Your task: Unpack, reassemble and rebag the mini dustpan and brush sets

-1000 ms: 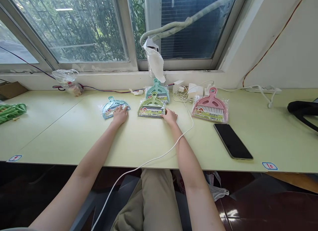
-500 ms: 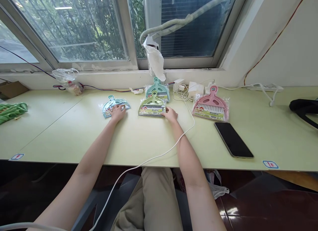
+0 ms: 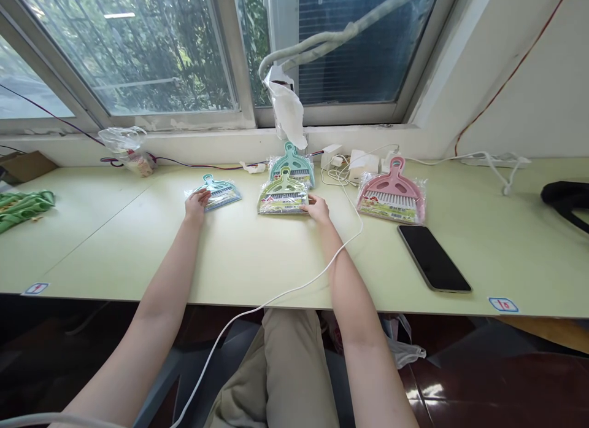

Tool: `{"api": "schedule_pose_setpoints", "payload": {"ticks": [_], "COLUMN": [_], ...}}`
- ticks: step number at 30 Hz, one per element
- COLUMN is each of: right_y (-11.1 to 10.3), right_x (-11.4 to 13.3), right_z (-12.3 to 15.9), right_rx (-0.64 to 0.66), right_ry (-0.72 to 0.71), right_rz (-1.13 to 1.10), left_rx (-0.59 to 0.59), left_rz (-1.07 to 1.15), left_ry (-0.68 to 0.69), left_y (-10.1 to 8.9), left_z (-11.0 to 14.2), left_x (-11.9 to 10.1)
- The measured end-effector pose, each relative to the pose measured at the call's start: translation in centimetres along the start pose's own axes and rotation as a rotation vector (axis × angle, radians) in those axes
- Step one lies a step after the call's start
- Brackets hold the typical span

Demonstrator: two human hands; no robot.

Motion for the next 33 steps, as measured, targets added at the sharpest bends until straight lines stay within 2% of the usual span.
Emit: {"api": "schedule_pose_setpoints", "payload": {"ticks": [6, 10, 12, 14, 16, 20, 22, 24, 26, 28, 31, 33], "right_y": [0.4, 0.4, 0.4, 0.4, 0.5, 1.4, 2.0, 2.4, 2.8, 3.0, 3.1, 3.5], "right_x": [0.3, 0.6, 0.8, 1.2, 1.7, 3.1, 3.8, 4.3, 4.5, 4.7, 5.3, 6.3], "right_z": [0.6, 0.7, 0.9, 1.2, 1.7, 3.0, 3.6, 3.9, 4.1, 4.2, 4.9, 6.1], "right_rx": [0.011, -0.024, -0.039, -0.051, -0.045, 0.032, 0.065, 0.078, 0.083, 0.082, 0.016, -0.061], "right_ry": [0.075, 0.08, 0.071, 0.054, 0.033, -0.029, -0.081, -0.134, -0.189, -0.255, -0.409, -0.573], "right_rz": [-0.094, -0.114, -0.147, -0.197, -0.242, -0.237, -0.21, -0.193, -0.151, -0.032, 0.303, 0.56], "left_rx": [0.014, -0.117, -0.101, 0.011, 0.192, 0.659, 0.876, 0.97, 0.935, 0.834, 0.709, 0.688], "left_rz": [-0.089, -0.069, -0.104, -0.148, -0.185, -0.159, -0.091, -0.017, 0.016, -0.008, -0.04, -0.019], "left_ry": [0.1, 0.322, 0.395, 0.383, 0.29, -0.042, -0.187, -0.248, -0.249, -0.238, -0.235, -0.226], "left_y": [0.9, 1.1, 1.9, 3.5, 5.5, 9.1, 10.0, 10.3, 10.1, 9.8, 9.4, 9.5], "left_z": [0.7, 2.3, 3.4, 4.5, 5.8, 9.5, 11.5, 12.7, 12.7, 12.2, 11.4, 11.3], "left_x": [-0.1, -1.8, -2.6, -2.8, -2.4, -0.6, -0.2, -0.5, -0.8, -0.7, 0.1, 0.6]}}
Point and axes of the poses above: each hand's wrist, its own z-axis away from the middle knuckle, its own y-axis out of the palm, x = y × z, the point moved 5 cm from there along -z, towards the middle knuckle, and after that the axes turned 3 degrees about z, right-handed, at the moved point
